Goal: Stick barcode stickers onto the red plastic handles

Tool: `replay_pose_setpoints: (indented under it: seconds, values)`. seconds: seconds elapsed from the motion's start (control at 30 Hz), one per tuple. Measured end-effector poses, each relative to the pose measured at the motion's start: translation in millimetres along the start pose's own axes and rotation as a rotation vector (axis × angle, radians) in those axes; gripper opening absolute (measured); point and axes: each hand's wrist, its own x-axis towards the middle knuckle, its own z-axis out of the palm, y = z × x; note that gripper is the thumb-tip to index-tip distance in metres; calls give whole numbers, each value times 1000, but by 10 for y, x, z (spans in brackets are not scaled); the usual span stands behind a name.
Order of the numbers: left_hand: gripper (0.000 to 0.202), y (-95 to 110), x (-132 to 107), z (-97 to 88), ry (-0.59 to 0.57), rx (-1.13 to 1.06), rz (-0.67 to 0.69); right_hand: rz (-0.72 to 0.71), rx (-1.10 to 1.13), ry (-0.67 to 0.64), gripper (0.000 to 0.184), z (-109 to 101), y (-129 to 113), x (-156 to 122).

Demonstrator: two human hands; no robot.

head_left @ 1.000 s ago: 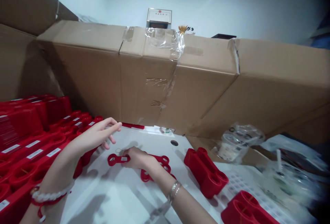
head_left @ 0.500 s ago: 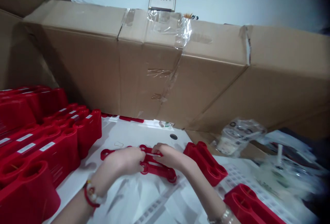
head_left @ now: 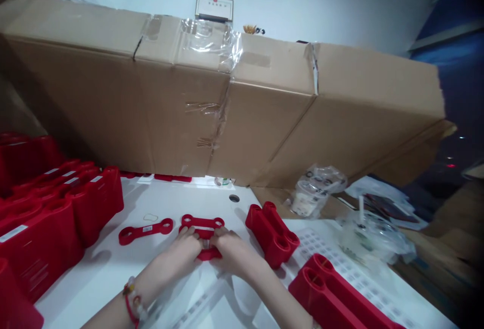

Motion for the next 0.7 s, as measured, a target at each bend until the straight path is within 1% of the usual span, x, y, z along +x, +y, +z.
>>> replay_pose_setpoints:
  seconds: [0.13,0.23,0.4,0.47,0.57,0.7]
  values:
    - [25,52,-46,-37,-77,156,-77,-58,0,-28,25,-31,23,-17]
    - [23,109,-74,-100,-113,192,-84,-81,-4,-53,26,-60,42,-36]
    - [25,133,-69,-192,-108,200,-95,-86,16,-32,26,-58,66,-31]
    - [27,130,-65,-196,-104,215,-119,-82,25,-23,28,-39,72,-19]
    - [28,142,-83,-179,-104,235,-149,-74,34,-30,25,-10,82,-13]
    - [26,166,-123,-168,-122,214,-134,-89,83,-11,21,17,96,-29]
